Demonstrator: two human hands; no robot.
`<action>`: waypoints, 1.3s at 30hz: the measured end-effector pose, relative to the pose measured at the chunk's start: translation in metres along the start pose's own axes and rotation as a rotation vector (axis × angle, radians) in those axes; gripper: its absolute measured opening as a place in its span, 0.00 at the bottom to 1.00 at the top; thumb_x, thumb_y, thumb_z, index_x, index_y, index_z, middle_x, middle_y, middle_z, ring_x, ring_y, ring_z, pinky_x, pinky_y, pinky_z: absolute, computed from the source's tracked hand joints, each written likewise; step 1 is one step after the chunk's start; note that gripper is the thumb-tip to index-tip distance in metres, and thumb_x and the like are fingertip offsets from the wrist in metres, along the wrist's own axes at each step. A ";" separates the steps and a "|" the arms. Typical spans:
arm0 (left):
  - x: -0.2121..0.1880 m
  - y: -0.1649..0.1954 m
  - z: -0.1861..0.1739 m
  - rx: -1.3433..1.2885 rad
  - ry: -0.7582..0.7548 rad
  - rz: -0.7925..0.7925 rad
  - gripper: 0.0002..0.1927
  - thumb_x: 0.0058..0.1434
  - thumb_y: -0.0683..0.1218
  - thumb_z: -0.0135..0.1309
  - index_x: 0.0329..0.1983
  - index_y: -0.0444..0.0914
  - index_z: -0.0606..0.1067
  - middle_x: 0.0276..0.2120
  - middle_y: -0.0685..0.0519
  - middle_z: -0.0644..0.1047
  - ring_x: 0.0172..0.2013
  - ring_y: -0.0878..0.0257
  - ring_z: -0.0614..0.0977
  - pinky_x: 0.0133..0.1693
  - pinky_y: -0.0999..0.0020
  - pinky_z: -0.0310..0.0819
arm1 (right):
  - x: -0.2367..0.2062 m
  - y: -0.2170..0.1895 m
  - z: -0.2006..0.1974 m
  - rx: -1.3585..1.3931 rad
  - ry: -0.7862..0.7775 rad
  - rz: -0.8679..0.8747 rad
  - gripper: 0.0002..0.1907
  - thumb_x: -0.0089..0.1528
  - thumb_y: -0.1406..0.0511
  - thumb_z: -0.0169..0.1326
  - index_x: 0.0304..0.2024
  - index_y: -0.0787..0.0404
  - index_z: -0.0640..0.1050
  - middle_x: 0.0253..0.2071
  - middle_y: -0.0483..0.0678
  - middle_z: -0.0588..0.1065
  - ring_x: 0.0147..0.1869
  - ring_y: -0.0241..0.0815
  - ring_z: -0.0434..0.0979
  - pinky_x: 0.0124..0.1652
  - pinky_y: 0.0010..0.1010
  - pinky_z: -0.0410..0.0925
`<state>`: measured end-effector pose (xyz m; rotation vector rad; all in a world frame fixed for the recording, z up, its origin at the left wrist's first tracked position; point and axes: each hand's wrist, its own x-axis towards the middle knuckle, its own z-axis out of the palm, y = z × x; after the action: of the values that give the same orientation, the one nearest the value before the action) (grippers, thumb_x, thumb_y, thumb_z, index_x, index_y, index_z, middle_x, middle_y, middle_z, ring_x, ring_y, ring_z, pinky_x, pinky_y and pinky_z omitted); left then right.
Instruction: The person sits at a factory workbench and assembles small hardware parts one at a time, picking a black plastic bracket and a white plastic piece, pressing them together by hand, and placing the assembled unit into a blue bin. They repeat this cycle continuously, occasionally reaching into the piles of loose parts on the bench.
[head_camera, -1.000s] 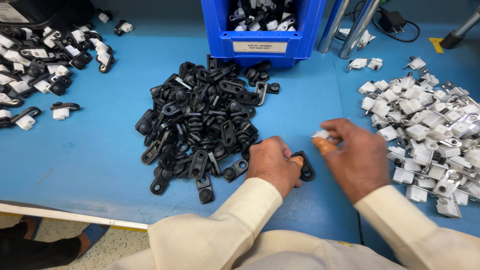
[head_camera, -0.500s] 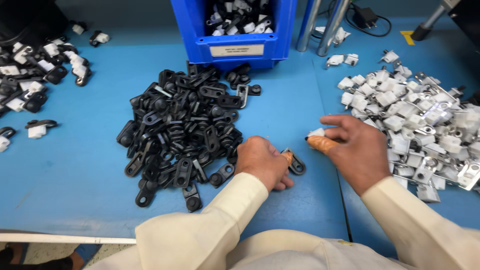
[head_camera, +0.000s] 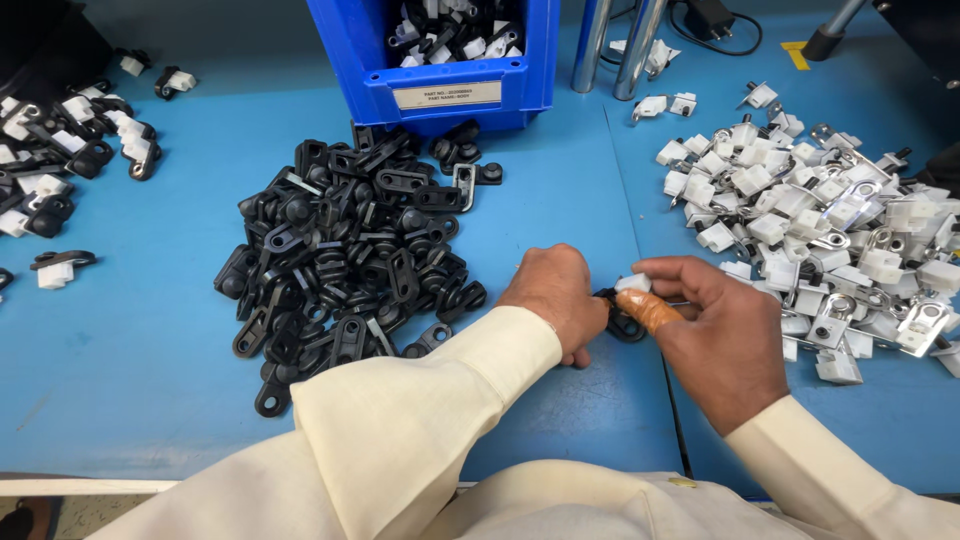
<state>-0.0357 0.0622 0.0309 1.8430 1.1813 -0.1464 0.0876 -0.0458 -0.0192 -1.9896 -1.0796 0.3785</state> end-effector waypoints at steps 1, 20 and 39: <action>-0.001 0.001 -0.001 0.048 -0.016 0.012 0.10 0.64 0.41 0.53 0.35 0.27 0.80 0.23 0.42 0.84 0.21 0.61 0.86 0.29 0.67 0.85 | -0.001 0.000 0.000 -0.024 0.002 -0.059 0.19 0.54 0.69 0.67 0.49 0.55 0.84 0.38 0.49 0.84 0.38 0.35 0.84 0.39 0.27 0.75; 0.016 0.000 -0.004 -0.086 -0.069 -0.065 0.10 0.65 0.39 0.46 0.36 0.35 0.79 0.26 0.48 0.84 0.21 0.61 0.85 0.24 0.69 0.81 | 0.010 0.006 -0.006 -0.184 -0.116 -0.423 0.17 0.53 0.71 0.63 0.45 0.56 0.83 0.35 0.51 0.82 0.38 0.46 0.84 0.37 0.35 0.74; -0.010 -0.021 0.032 -0.415 0.189 0.000 0.06 0.60 0.38 0.58 0.39 0.32 0.76 0.29 0.43 0.83 0.25 0.59 0.87 0.22 0.68 0.81 | 0.041 0.008 -0.005 -0.142 -0.295 -0.063 0.16 0.55 0.65 0.69 0.46 0.57 0.85 0.37 0.48 0.85 0.37 0.37 0.85 0.39 0.30 0.76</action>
<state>-0.0463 0.0348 0.0050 1.5119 1.2335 0.2618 0.1193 -0.0180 -0.0171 -2.0611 -1.3832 0.5896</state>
